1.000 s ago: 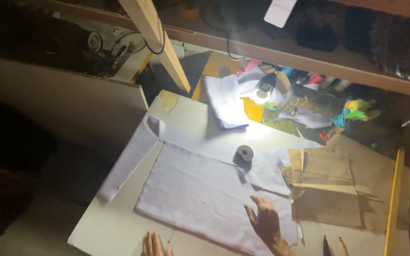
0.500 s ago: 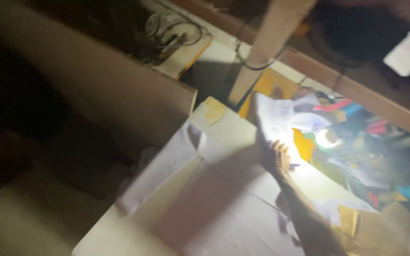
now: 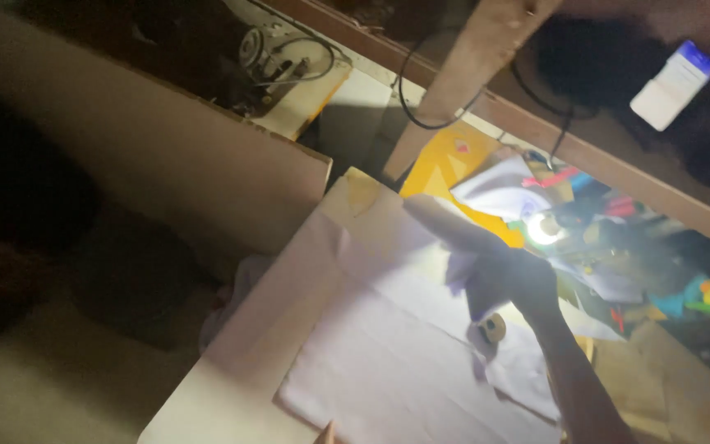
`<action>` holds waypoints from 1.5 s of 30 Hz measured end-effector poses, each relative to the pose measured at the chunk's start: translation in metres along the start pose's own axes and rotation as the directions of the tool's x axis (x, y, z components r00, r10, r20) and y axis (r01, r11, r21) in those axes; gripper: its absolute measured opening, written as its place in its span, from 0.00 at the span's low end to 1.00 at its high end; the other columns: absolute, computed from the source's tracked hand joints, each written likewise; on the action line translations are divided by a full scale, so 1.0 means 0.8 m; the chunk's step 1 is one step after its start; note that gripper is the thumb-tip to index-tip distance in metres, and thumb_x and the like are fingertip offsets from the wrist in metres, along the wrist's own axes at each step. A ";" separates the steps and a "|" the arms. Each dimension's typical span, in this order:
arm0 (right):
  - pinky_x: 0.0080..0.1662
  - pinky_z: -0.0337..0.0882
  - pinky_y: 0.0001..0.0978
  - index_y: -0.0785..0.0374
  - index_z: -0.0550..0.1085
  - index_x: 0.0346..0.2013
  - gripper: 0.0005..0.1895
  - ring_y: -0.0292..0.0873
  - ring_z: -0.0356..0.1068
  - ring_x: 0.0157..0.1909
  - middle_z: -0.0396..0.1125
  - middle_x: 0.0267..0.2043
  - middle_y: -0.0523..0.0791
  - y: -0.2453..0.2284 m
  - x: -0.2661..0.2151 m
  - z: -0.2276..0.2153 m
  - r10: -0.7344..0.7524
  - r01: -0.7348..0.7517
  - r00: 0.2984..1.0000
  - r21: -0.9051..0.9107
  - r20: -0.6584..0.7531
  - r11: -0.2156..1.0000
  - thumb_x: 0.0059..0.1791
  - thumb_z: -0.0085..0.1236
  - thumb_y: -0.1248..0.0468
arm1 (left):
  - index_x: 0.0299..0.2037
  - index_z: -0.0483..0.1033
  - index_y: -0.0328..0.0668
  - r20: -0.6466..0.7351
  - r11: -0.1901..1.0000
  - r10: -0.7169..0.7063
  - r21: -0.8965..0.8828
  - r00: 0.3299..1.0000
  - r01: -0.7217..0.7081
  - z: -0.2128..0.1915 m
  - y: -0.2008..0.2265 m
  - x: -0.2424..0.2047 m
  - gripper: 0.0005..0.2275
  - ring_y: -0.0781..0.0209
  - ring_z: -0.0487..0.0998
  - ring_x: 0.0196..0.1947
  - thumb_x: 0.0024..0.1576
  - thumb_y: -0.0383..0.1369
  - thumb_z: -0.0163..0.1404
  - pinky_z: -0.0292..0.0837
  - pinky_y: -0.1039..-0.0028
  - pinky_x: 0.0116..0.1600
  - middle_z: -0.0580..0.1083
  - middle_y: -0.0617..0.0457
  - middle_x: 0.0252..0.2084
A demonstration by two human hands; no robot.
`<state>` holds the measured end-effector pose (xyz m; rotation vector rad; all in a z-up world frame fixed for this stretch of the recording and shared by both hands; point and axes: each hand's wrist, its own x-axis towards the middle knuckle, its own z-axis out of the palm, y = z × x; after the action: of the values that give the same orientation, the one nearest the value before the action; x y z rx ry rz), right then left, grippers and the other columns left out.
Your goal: The person uses scissors to cut a piece of white fabric along the edge of a brown paper pattern placed on a table. After cutting, the person removes the pattern and weights, then folds the cut fabric piece and places it on the table.
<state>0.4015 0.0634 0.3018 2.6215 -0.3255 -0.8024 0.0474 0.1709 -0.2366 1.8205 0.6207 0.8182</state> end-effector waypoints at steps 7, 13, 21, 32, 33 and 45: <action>0.61 0.72 0.30 0.51 0.82 0.48 0.34 0.42 0.76 0.55 0.75 0.57 0.44 0.099 -0.102 0.551 -0.056 0.499 0.772 0.549 -0.633 0.671 0.27 0.79 0.57 | 0.54 0.72 0.58 0.865 -0.327 -0.481 -0.023 -0.145 0.945 -0.055 0.259 0.099 0.29 0.35 0.75 0.68 0.56 0.67 0.35 0.70 0.43 0.47 0.69 0.49 0.40; 0.31 0.71 0.55 0.78 0.75 0.47 0.14 0.60 0.71 0.33 0.71 0.34 0.62 -0.015 -0.242 0.607 -0.170 -0.375 0.923 0.698 0.347 -0.610 0.47 0.55 0.76 | 0.52 0.73 0.55 0.811 -0.250 -0.567 -0.001 -0.146 0.968 -0.119 0.215 -0.011 0.24 0.42 0.75 0.59 0.58 0.58 0.39 0.71 0.50 0.45 0.71 0.49 0.39; 0.60 0.62 0.51 0.50 0.60 0.68 0.48 0.53 0.62 0.67 0.64 0.65 0.47 0.001 -0.296 0.547 -0.032 0.152 0.985 0.756 -0.171 0.636 0.34 0.65 0.49 | 0.50 0.76 0.49 0.829 0.006 -0.559 0.023 -0.016 1.000 -0.143 0.221 0.039 0.15 0.53 0.76 0.45 0.61 0.45 0.44 0.71 0.62 0.42 0.75 0.50 0.37; 0.64 0.66 0.44 0.61 0.68 0.66 0.44 0.54 0.67 0.66 0.68 0.65 0.52 -0.056 -0.258 0.545 -0.176 0.708 0.681 0.577 -0.711 0.407 0.33 0.53 0.75 | 0.61 0.75 0.49 0.864 0.571 -0.486 0.198 0.134 0.797 -0.129 0.299 0.084 0.16 0.67 0.77 0.46 0.63 0.37 0.48 0.73 0.78 0.50 0.79 0.53 0.53; 0.62 0.67 0.36 0.56 0.71 0.65 0.41 0.46 0.69 0.65 0.70 0.64 0.48 -0.047 -0.262 0.538 -0.107 0.603 0.797 0.776 -0.594 0.184 0.35 0.50 0.71 | 0.59 0.77 0.49 0.873 0.700 -0.441 0.189 0.207 0.689 -0.121 0.304 0.080 0.16 0.67 0.77 0.51 0.62 0.40 0.48 0.71 0.76 0.57 0.79 0.55 0.55; 0.69 0.61 0.61 0.65 0.64 0.67 0.26 0.52 0.64 0.67 0.64 0.65 0.52 0.079 -0.181 0.650 -0.030 -0.154 0.923 0.296 0.384 -0.943 0.55 0.57 0.63 | 0.69 0.54 0.33 0.793 0.847 -0.300 0.477 0.531 -0.233 -0.110 0.318 0.080 0.34 0.30 0.72 0.58 0.54 0.40 0.53 0.71 0.40 0.57 0.66 0.33 0.59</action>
<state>-0.0221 -0.0958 0.0009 -0.6355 1.0243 -0.1217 0.0327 0.1759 0.0396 2.4010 0.2054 -0.4281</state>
